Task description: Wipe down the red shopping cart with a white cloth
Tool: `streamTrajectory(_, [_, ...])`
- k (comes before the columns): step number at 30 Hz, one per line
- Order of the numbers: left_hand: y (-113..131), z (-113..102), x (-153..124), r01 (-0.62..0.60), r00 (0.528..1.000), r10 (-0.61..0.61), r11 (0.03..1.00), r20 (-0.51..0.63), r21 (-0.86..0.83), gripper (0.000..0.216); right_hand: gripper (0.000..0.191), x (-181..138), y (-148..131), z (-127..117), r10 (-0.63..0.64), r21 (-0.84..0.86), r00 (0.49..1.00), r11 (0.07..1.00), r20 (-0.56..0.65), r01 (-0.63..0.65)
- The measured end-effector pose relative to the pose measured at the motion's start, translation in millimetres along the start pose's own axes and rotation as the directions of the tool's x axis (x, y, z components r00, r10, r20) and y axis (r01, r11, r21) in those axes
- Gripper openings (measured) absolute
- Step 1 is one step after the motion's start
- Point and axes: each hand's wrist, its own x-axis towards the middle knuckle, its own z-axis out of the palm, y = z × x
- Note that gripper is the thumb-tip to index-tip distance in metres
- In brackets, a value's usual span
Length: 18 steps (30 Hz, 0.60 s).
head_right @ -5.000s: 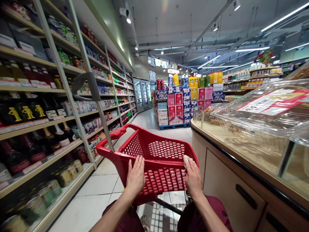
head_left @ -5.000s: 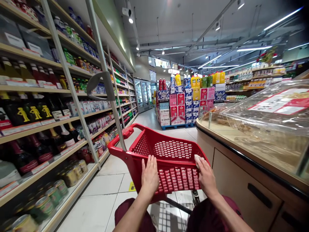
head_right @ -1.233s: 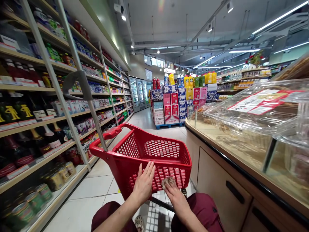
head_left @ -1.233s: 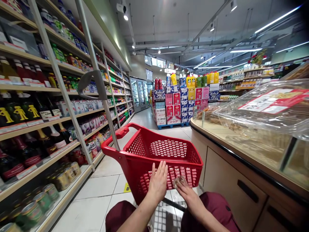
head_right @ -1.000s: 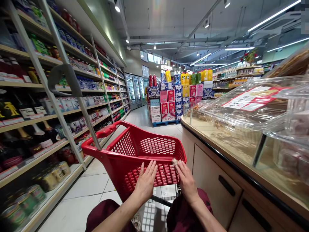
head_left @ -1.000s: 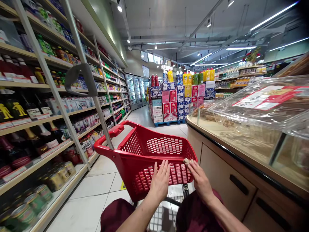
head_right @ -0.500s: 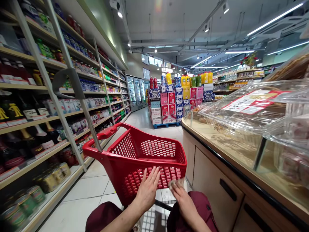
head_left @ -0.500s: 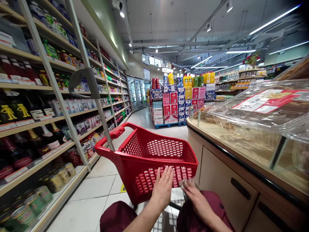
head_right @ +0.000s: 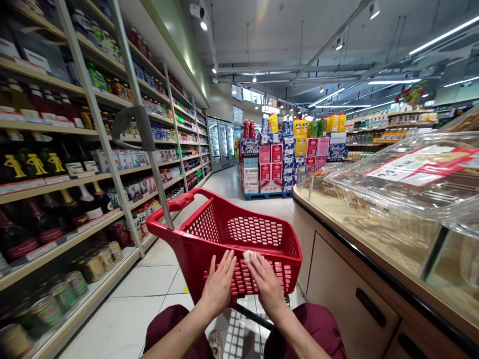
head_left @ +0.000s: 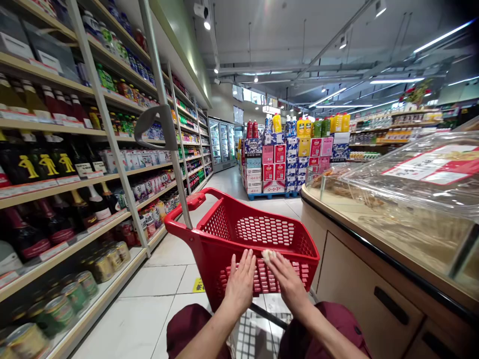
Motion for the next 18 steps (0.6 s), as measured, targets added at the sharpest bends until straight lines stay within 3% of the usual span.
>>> streamTrajectory(3, [-9.3, -3.3, -3.5, 0.021, 1.0, -0.021, 1.0, -0.005, -0.001, 0.077, 0.046, 9.1, -6.4, 8.7, -0.018, -0.004, 0.999, 1.0, -0.049, 0.018])
streamTrajectory(7, [-24.1, -5.9, -12.4, 0.026, 1.0, -0.026, 1.0, 0.009, -0.005, 0.074, 0.045, 1.6, -20.2, 25.3, -0.206, 0.029, 0.977, 0.978, 0.059, 0.204])
streamTrajectory(9, [-31.3, -8.0, -16.2, 0.032, 0.999, -0.032, 0.999, 0.001, -0.016, 0.072, 0.047, 9.1, -25.4, 26.9, -0.199, 0.023, 0.977, 0.98, 0.079, 0.198])
streamTrajectory(13, [-39.2, -8.8, -23.5, 0.068, 0.997, -0.068, 0.998, -0.032, -0.005, 0.07, 0.048, 28.3, -31.0, 30.5, -0.117, 0.014, 0.993, 0.993, 0.005, 0.117])
streamTrajectory(18, [-47.1, -4.9, -35.6, 0.121, 0.99, -0.117, 0.991, -0.074, 0.058, 0.071, 0.047, 25.2, -43.3, 45.8, -0.272, 0.081, 0.954, 0.961, 0.128, 0.263])
